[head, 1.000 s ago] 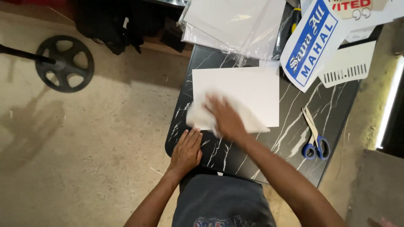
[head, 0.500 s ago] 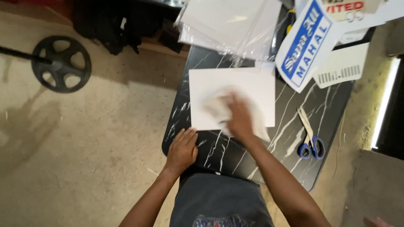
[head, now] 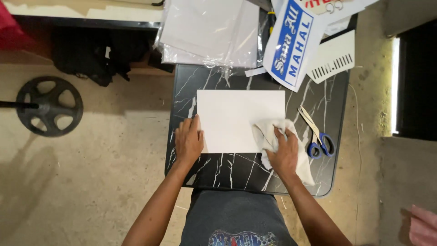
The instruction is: Trim a printed decal with scissors and apply it onto a white backing board.
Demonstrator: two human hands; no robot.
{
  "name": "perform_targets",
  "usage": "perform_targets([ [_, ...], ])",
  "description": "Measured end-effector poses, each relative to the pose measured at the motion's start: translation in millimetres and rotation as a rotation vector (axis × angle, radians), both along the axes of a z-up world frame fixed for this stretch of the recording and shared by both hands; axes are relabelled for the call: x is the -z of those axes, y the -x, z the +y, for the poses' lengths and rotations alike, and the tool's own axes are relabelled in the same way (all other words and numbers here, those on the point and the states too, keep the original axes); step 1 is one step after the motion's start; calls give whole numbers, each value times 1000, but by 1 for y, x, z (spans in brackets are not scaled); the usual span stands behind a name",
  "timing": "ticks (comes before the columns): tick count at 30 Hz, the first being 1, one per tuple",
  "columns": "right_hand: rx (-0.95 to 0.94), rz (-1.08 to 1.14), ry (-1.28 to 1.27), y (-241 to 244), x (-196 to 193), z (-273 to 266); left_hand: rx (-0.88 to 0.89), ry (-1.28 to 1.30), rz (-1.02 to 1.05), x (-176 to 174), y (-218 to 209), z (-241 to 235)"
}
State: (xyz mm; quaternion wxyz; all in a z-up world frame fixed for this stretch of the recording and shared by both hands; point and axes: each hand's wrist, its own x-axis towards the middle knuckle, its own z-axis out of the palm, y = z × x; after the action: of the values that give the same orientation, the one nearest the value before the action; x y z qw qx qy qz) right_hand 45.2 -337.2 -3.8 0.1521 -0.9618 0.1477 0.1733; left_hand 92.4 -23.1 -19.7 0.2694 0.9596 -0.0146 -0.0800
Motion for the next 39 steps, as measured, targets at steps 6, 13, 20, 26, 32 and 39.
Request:
perform_targets([
  [6, -176, -24, -61, 0, -2, 5, 108, -56, -131, -9, -2, 16],
  [13, -486, -50, -148, -47, 3, 78, 184, -27, -30, -17, -6, 26],
  [20, -670, -85, -182, -106, -1, 150, 224, -89, 71, -24, -13, 29],
  [26, -628, -76, -156, -104, 1, 135, 235, -44, 73, -21, -11, 33],
  [32, -627, -73, -138, -111, 5, 140, 245, -14, 27, -12, -9, 40],
  [39, -724, -124, -101, -114, 26, 163, 219, 19, 50, -21, -10, 39],
])
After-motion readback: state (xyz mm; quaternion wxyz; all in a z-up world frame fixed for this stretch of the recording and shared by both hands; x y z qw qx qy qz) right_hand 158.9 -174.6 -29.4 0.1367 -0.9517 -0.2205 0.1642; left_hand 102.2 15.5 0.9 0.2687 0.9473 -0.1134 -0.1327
